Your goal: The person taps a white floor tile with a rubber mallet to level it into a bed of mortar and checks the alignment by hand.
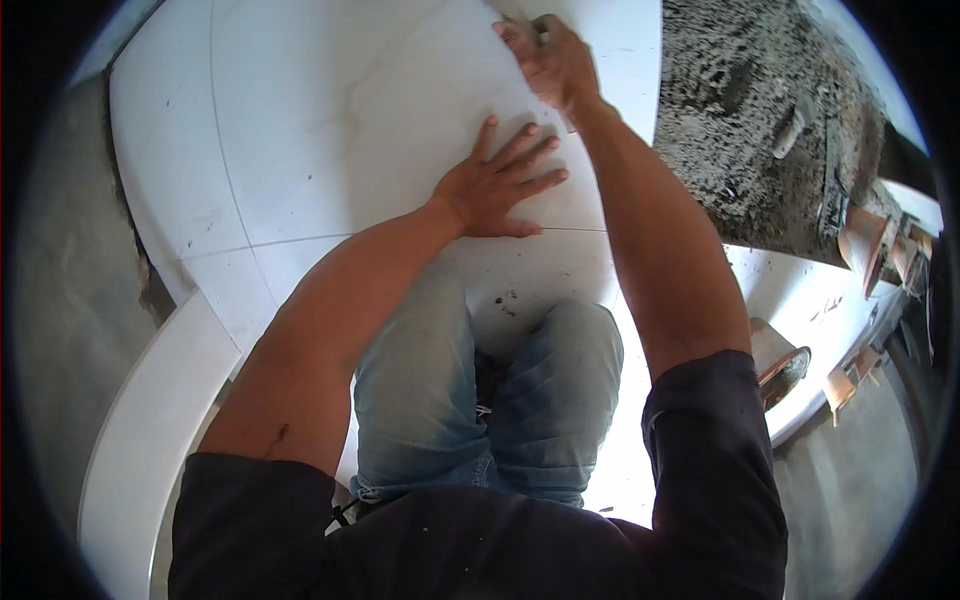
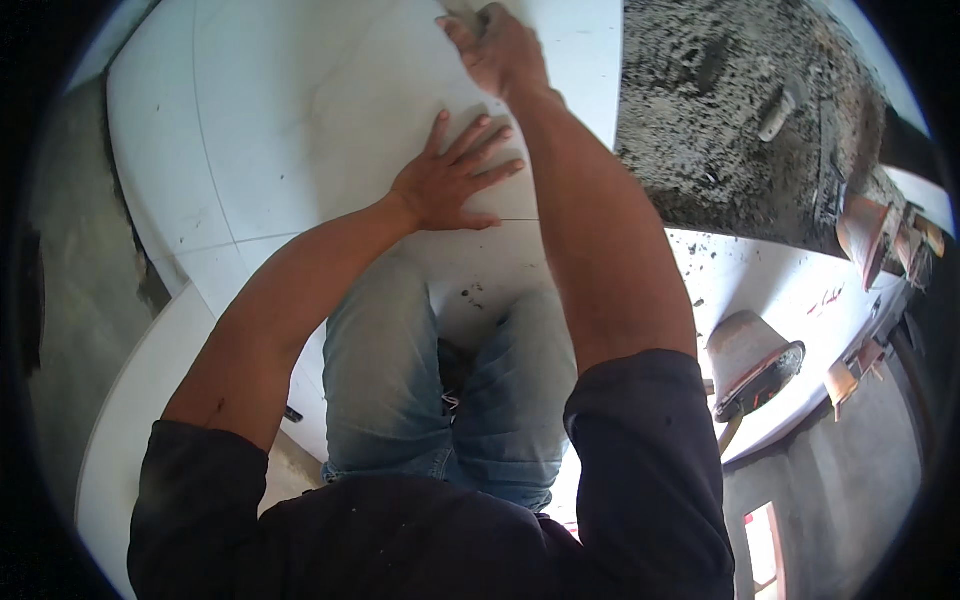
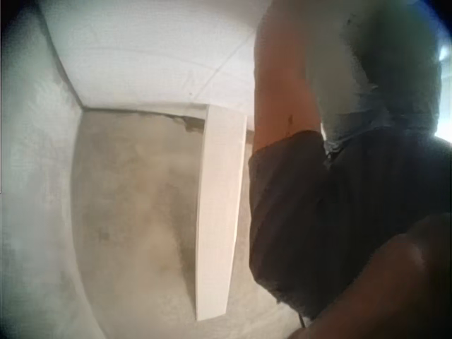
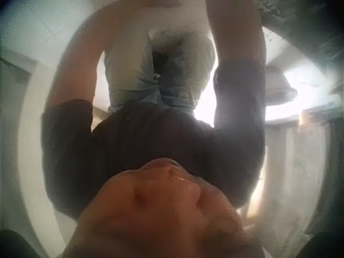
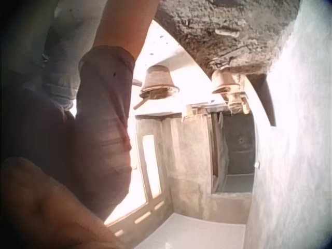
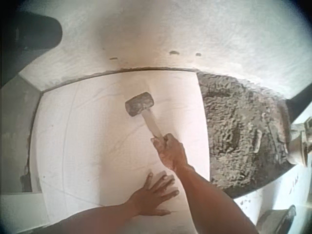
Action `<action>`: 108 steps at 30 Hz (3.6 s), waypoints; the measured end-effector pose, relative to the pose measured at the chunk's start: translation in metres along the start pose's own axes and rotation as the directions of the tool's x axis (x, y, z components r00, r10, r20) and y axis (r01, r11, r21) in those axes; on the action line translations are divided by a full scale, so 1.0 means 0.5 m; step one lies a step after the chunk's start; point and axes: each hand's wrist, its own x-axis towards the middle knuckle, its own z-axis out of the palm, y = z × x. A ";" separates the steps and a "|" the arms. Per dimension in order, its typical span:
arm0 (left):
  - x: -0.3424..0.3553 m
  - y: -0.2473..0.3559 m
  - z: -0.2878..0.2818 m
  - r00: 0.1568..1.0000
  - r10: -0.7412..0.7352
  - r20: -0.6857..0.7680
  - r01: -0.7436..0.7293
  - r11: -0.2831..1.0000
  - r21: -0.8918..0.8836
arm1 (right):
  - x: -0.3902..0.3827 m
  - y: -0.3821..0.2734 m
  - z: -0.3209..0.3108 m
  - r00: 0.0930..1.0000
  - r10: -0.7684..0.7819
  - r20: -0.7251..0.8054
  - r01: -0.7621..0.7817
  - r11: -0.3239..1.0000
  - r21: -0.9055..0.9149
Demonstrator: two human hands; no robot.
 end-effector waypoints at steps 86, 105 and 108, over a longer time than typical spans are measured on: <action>-0.253 -0.088 0.029 -0.029 -0.989 -0.146 0.992 -0.010 -0.126 | -0.361 -0.162 0.101 0.999 -0.050 -0.021 0.050 0.998 0.041; -0.228 -0.100 0.039 0.040 -0.989 -0.140 0.973 0.071 -0.221 | -0.381 -0.003 0.096 0.992 -0.101 -0.072 0.097 0.993 -0.063; -0.240 -0.123 0.033 0.033 -0.987 -0.159 0.965 0.072 -0.251 | -0.363 -0.077 0.083 0.999 -0.002 -0.033 0.002 1.000 -0.013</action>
